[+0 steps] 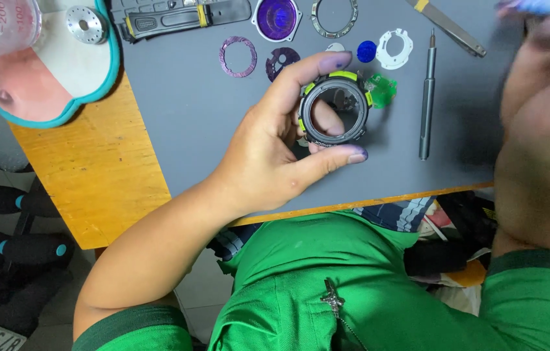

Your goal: Cleaning a watch case with a cloth and then marking specific points on it using a blue marker.

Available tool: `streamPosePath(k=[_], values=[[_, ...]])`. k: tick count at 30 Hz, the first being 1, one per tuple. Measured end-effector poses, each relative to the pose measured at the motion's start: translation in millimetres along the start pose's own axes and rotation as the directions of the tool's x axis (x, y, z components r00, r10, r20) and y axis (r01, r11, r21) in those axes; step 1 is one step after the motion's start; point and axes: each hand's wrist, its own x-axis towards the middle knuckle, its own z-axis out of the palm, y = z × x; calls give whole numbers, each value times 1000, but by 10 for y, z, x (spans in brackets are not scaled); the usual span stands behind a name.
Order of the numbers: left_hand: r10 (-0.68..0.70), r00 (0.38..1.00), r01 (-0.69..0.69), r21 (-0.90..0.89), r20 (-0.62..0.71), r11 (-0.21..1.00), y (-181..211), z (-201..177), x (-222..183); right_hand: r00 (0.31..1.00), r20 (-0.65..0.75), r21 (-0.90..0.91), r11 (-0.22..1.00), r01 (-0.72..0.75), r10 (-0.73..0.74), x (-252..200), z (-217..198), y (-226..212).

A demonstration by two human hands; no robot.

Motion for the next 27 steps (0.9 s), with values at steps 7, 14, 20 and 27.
streamPosePath(k=[7,14,20,27], values=[[143,986,-139,-46,88,989,-29,-12,-12,755,-105,148,761,-632,647,1171,615,-1052],[109,988,-82,-222,111,972,39,-7,-11,906,-389,170,979,-111,170,975,794,-538],[63,998,-58,-224,15,973,57,-2,17,875,-80,-292,828,-479,477,646,191,-744],[137,991,-136,-86,7,987,29,46,2,737,-140,-801,362,-477,661,78,-227,-401]])
